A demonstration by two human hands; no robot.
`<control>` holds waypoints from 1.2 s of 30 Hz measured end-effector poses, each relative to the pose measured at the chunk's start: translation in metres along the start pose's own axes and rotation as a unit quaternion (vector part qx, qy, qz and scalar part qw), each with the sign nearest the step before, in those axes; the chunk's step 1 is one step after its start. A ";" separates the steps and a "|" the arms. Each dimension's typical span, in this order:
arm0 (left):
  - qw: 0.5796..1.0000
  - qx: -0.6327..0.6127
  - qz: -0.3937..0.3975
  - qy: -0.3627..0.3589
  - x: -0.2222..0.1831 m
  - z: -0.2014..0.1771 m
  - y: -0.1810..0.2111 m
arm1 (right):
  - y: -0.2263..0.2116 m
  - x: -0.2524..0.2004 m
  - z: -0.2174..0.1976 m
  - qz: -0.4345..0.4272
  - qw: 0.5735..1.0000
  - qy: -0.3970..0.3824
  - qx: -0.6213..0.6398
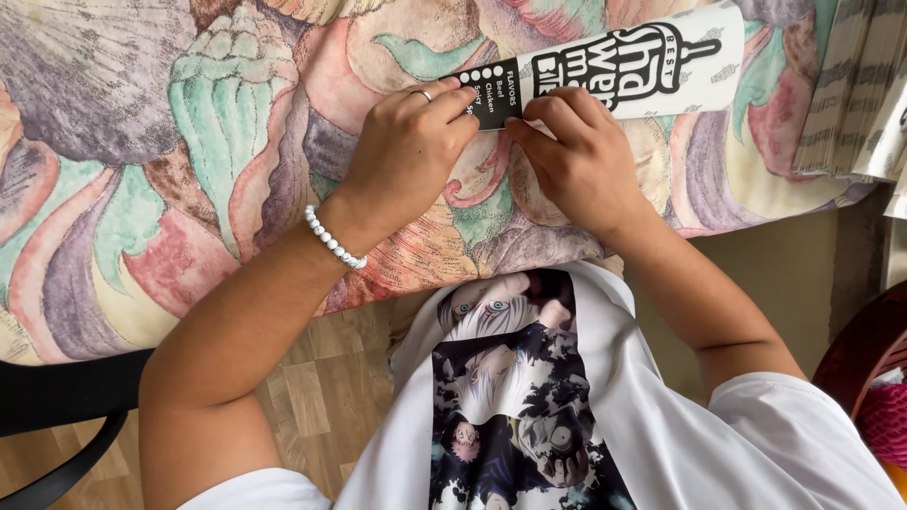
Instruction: Sorting and organizing printed label sheets on a table
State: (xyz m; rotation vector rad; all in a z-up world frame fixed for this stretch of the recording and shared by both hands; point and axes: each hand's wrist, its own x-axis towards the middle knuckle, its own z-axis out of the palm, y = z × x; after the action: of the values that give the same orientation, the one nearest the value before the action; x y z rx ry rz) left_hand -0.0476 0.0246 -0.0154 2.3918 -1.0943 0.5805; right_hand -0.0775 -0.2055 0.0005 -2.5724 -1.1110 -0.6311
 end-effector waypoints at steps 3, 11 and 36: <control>1.000 0.000 0.003 -0.003 -0.001 -0.001 0.000 | 0.001 0.002 0.003 0.005 1.000 -0.015 0.017; 1.000 -0.004 -0.003 0.000 0.000 -0.001 0.000 | 0.000 0.000 0.007 0.023 0.999 -0.021 0.030; 0.998 0.003 -0.018 -0.065 -0.001 -0.001 0.006 | 0.055 -0.051 -0.031 -0.011 0.998 -0.063 -0.028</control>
State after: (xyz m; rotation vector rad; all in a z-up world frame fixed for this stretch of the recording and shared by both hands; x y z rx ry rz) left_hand -0.0533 0.0219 -0.0135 2.4782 -1.1018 0.4214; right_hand -0.0766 -0.2869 -0.0015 -2.6835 -1.1786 -0.5193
